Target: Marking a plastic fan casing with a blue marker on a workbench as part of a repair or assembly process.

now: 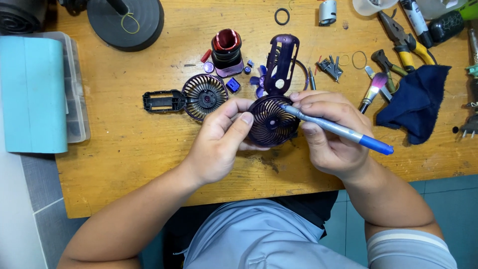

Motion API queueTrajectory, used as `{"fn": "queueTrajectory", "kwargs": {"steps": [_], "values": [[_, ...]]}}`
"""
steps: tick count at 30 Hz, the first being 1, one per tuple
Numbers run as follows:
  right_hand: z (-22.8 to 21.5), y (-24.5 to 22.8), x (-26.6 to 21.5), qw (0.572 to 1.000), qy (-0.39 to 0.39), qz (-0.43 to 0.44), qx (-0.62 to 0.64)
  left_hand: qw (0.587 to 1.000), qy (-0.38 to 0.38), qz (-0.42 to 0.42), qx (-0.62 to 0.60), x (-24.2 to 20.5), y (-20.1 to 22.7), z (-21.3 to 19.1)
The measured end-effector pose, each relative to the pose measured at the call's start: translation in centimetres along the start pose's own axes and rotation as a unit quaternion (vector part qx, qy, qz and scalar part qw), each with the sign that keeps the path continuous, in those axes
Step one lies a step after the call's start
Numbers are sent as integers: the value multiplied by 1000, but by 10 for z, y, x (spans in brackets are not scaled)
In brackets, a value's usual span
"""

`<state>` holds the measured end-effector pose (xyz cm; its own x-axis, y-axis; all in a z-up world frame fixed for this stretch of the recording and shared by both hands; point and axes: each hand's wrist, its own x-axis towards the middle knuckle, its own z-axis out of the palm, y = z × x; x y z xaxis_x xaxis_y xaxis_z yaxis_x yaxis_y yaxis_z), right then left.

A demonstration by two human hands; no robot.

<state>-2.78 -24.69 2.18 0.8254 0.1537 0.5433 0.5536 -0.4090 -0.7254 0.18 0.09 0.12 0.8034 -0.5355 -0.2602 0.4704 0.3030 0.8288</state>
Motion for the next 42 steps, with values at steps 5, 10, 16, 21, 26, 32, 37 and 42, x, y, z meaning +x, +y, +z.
{"fn": "queueTrajectory", "kwargs": {"steps": [5,10,16,21,26,32,37,42], "values": [[0,-2,1,1000,-2,1,-2,1000,-3,-3,5,0,1,1],[-1,-2,2,1000,-1,-2,-4,1000,6,-4,5,-1,1,2],[1,-2,5,999,-29,-23,-14,1000,10,-6,9,-1,-1,1],[-1,0,3,999,-28,-20,11,1000,9,-11,0,-1,2,2],[-2,0,8,998,-47,-44,-3,1000,14,-10,8,0,0,0],[-3,-1,9,998,-55,-34,6,1000,13,-8,8,0,-2,0],[-5,-3,7,997,-68,-39,13,1000,6,5,4,0,-3,0],[-1,-4,9,998,-50,-33,-10,1000,7,-13,7,3,-1,-1]]}}
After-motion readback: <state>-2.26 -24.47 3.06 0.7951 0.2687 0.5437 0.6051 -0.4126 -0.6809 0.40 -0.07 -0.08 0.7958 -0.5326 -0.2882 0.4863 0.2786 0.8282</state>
